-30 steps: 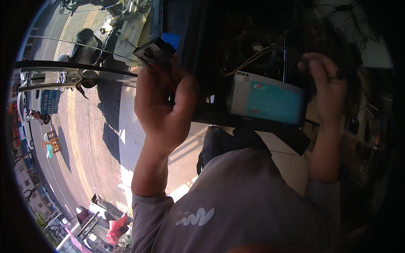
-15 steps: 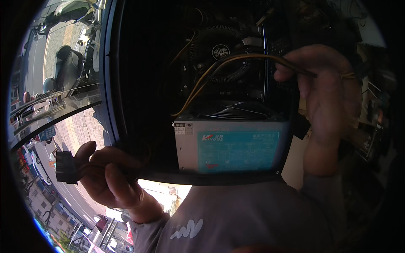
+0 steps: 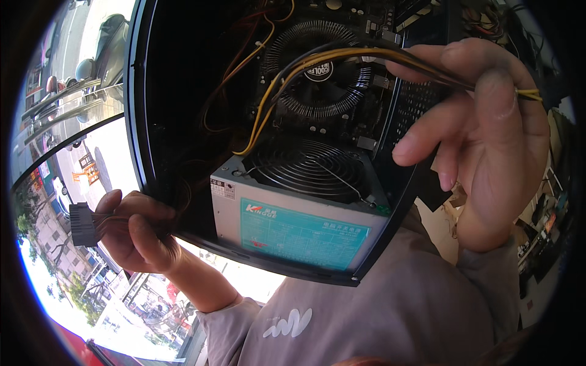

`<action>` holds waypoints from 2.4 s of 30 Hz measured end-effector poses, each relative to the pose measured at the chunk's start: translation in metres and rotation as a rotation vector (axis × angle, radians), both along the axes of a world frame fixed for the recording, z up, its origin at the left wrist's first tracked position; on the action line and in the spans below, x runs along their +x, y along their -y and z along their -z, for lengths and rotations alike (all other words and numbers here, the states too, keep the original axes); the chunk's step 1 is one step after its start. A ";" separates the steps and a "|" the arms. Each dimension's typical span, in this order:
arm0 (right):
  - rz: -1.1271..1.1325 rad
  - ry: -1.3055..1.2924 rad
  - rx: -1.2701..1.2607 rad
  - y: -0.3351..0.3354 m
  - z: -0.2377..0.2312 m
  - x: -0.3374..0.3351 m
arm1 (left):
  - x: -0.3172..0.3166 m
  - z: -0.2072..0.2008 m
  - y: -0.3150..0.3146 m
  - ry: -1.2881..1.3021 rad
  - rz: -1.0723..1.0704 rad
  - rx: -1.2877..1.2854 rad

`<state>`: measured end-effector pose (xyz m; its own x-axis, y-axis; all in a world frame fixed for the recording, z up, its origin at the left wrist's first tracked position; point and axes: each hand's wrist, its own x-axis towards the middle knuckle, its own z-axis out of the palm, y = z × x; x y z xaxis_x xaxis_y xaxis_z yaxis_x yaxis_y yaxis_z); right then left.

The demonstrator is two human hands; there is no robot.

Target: The person installs a hard drive into a desktop computer case. They connect the SATA data and power cables, position the drive in the bay, and secure it with screws using a screwdriver.

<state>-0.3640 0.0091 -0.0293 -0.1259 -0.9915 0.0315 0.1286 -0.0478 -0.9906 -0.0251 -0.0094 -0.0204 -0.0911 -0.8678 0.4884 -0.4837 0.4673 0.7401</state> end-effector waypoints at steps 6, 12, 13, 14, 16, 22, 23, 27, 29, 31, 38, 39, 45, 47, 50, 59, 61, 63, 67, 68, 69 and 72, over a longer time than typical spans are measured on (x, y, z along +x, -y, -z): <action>-0.013 -0.153 0.021 -0.002 -0.011 -0.001 | -0.003 0.004 -0.009 -0.118 0.067 0.020; 0.016 -0.228 0.023 -0.004 -0.019 -0.010 | -0.002 0.002 -0.015 -0.149 0.060 0.104; -0.012 -0.205 -0.008 0.000 -0.021 -0.018 | -0.003 -0.002 -0.017 -0.229 0.090 0.168; -0.042 -0.179 -0.041 0.005 -0.024 -0.028 | 0.001 -0.007 -0.021 -0.273 0.090 0.273; -0.037 -0.183 -0.065 0.018 -0.029 -0.055 | -0.009 -0.019 -0.020 -0.351 0.083 0.332; -0.502 -0.390 -0.229 0.066 -0.044 -0.036 | -0.003 -0.042 -0.002 -0.582 0.197 0.518; -0.603 -0.412 -0.275 0.072 -0.046 -0.013 | -0.012 -0.049 -0.001 -0.534 0.207 0.521; -0.742 -0.402 -0.273 0.066 -0.044 0.088 | -0.031 -0.052 0.022 -0.343 0.308 0.549; -0.776 -0.398 -0.271 0.066 -0.049 0.102 | -0.041 -0.050 0.027 -0.248 0.313 0.533; -0.744 -0.326 -0.280 0.066 -0.043 0.105 | -0.046 -0.049 0.026 -0.182 0.288 0.494; -0.650 -0.128 -0.182 0.088 -0.022 0.075 | 0.012 -0.005 -0.038 -0.618 -0.280 0.161; -0.654 -0.128 -0.173 0.089 -0.020 0.072 | 0.018 0.024 -0.055 -0.662 -0.483 0.183; -1.020 -0.763 -0.531 0.096 -0.058 0.078 | -0.017 0.130 -0.091 -1.312 -0.403 0.900; -1.136 -1.051 -0.721 0.095 -0.065 0.092 | -0.023 0.148 -0.088 -1.550 -0.239 0.843; -1.185 -1.310 -0.735 0.086 -0.064 0.115 | -0.028 0.187 -0.090 -1.903 0.003 0.768; -1.411 -1.573 -0.403 0.082 -0.047 0.179 | -0.045 0.202 -0.082 -1.968 0.036 0.883; -1.422 -1.606 -0.353 0.078 -0.044 0.181 | -0.046 0.207 -0.084 -1.910 0.052 0.881; -1.456 -1.633 -0.327 0.079 -0.041 0.179 | -0.046 0.210 -0.084 -1.896 0.067 0.893; -1.296 -1.587 -0.116 0.081 -0.059 0.174 | -0.046 0.209 -0.090 -1.945 0.091 0.822; -1.225 -1.465 -0.100 0.084 -0.075 0.167 | -0.043 0.207 -0.093 -1.959 0.081 0.793; -1.128 -1.352 -0.066 0.085 -0.086 0.153 | -0.040 0.203 -0.096 -1.969 0.095 0.787; -0.860 -0.989 0.003 0.087 -0.083 0.101 | -0.027 0.168 -0.106 -1.656 -0.111 0.732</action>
<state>-0.2633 -0.0778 0.0541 0.6181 -0.7429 -0.2570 -0.6602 -0.3130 -0.6828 -0.0517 0.0963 -0.1884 0.1060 -0.8930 -0.4374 0.8832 -0.1176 0.4541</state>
